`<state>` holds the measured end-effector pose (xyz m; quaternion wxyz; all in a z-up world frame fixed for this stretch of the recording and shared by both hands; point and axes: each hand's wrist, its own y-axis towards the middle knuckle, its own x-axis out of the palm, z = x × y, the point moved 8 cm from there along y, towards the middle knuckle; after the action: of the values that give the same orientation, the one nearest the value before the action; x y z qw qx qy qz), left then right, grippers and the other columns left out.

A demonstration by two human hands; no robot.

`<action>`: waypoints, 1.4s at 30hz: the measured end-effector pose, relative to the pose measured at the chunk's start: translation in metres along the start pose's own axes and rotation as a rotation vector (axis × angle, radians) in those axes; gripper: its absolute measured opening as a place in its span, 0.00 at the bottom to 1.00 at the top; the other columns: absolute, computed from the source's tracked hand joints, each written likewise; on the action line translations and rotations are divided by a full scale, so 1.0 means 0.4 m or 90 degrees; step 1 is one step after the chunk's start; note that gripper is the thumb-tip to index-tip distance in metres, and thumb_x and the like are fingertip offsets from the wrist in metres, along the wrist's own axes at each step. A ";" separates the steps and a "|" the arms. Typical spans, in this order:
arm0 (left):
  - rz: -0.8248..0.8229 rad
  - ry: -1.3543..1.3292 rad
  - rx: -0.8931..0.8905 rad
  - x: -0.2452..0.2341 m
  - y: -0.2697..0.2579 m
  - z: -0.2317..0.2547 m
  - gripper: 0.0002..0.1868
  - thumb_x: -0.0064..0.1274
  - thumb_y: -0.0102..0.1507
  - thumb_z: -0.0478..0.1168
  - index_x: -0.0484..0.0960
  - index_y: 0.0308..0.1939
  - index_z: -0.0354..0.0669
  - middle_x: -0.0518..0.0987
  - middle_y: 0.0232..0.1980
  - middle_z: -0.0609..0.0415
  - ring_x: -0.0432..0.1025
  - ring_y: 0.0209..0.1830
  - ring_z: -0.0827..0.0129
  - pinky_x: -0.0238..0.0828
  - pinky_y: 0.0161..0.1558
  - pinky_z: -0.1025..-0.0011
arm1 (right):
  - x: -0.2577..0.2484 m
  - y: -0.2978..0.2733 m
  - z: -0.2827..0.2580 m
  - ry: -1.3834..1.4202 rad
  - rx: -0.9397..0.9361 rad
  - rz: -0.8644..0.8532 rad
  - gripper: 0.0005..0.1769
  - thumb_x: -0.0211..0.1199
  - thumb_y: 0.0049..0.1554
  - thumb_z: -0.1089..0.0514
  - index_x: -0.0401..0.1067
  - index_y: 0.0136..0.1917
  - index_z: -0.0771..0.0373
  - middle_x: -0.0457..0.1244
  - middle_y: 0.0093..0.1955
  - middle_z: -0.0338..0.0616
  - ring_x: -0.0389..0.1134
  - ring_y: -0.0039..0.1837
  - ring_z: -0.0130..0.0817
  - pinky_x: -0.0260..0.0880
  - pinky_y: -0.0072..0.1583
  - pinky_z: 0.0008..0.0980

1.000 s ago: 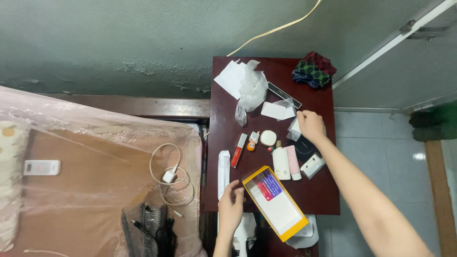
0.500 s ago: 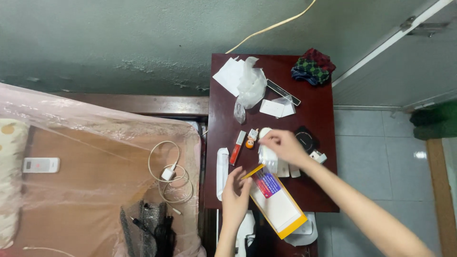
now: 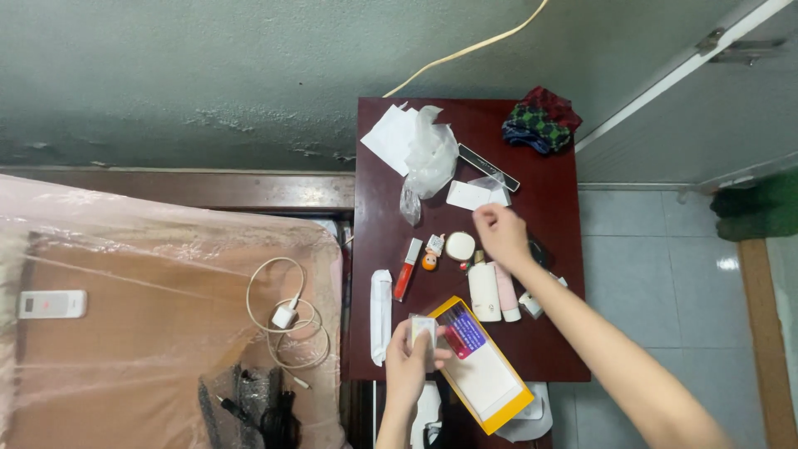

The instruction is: Unboxing and examining small items from a yellow box on a bedside table

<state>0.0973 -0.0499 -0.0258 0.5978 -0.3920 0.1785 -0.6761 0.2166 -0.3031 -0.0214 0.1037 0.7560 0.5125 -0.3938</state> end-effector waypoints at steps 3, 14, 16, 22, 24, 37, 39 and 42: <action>0.020 0.034 0.005 -0.015 0.004 0.016 0.09 0.40 0.65 0.37 0.71 0.45 0.37 0.85 0.42 0.41 0.73 0.18 0.67 0.66 0.20 0.78 | -0.022 0.121 0.176 -0.026 0.092 0.115 0.27 0.56 0.51 0.53 0.59 0.64 0.55 0.58 0.58 0.57 0.58 0.64 0.47 0.56 0.64 0.42; 0.090 0.114 0.030 -0.028 -0.022 0.074 0.10 0.42 0.64 0.41 0.75 0.42 0.39 0.83 0.31 0.45 0.61 0.11 0.72 0.57 0.20 0.76 | -0.047 0.140 0.179 0.008 0.259 0.107 0.23 0.66 0.51 0.56 0.63 0.58 0.53 0.68 0.47 0.37 0.66 0.56 0.41 0.66 0.56 0.45; 0.096 0.124 0.022 -0.028 -0.031 0.074 0.10 0.42 0.64 0.41 0.75 0.40 0.38 0.83 0.29 0.46 0.60 0.10 0.72 0.56 0.20 0.76 | -0.044 0.141 0.207 0.006 0.247 0.115 0.19 0.66 0.50 0.57 0.68 0.54 0.52 0.68 0.45 0.35 0.66 0.56 0.39 0.67 0.55 0.44; 0.115 0.090 0.022 -0.030 -0.053 0.074 0.11 0.43 0.63 0.42 0.76 0.38 0.37 0.83 0.31 0.42 0.69 0.12 0.67 0.65 0.18 0.76 | -0.145 0.041 0.201 0.053 0.132 0.232 0.09 0.63 0.52 0.55 0.77 0.46 0.56 0.69 0.43 0.40 0.70 0.46 0.32 0.67 0.54 0.33; 0.101 0.089 0.029 -0.021 -0.067 0.078 0.10 0.44 0.63 0.41 0.76 0.37 0.38 0.84 0.32 0.45 0.73 0.18 0.68 0.66 0.25 0.77 | -0.167 -0.040 0.158 0.274 0.184 0.157 0.13 0.58 0.56 0.55 0.69 0.54 0.61 0.65 0.46 0.44 0.68 0.43 0.31 0.67 0.39 0.28; -0.125 0.022 -0.001 0.072 -0.200 0.051 0.19 0.39 0.66 0.43 0.74 0.57 0.39 0.79 0.48 0.41 0.80 0.35 0.60 0.80 0.30 0.68 | -0.150 -0.478 -0.172 0.226 -0.016 -0.394 0.18 0.59 0.55 0.61 0.75 0.58 0.64 0.65 0.35 0.42 0.66 0.32 0.26 0.65 0.31 0.22; -0.173 -0.010 -0.105 0.086 -0.256 0.047 0.27 0.34 0.65 0.54 0.74 0.60 0.42 0.78 0.53 0.46 0.73 0.53 0.60 0.79 0.43 0.57 | -0.151 -0.548 -0.229 0.110 -0.040 -0.433 0.07 0.65 0.52 0.61 0.77 0.46 0.60 0.65 0.31 0.35 0.60 0.33 0.22 0.61 0.38 0.23; -0.204 -0.115 -0.168 0.077 -0.276 0.001 0.31 0.34 0.64 0.59 0.73 0.59 0.39 0.77 0.53 0.42 0.73 0.52 0.53 0.76 0.45 0.52 | -0.129 -0.590 -0.234 0.074 -0.073 -0.399 0.06 0.70 0.50 0.59 0.73 0.38 0.57 0.69 0.32 0.35 0.67 0.37 0.21 0.64 0.43 0.22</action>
<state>0.0244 -0.0544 0.0627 0.4398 -0.5489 0.1468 -0.6955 0.0517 -0.1795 0.1356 -0.0095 0.5755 0.7467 -0.3333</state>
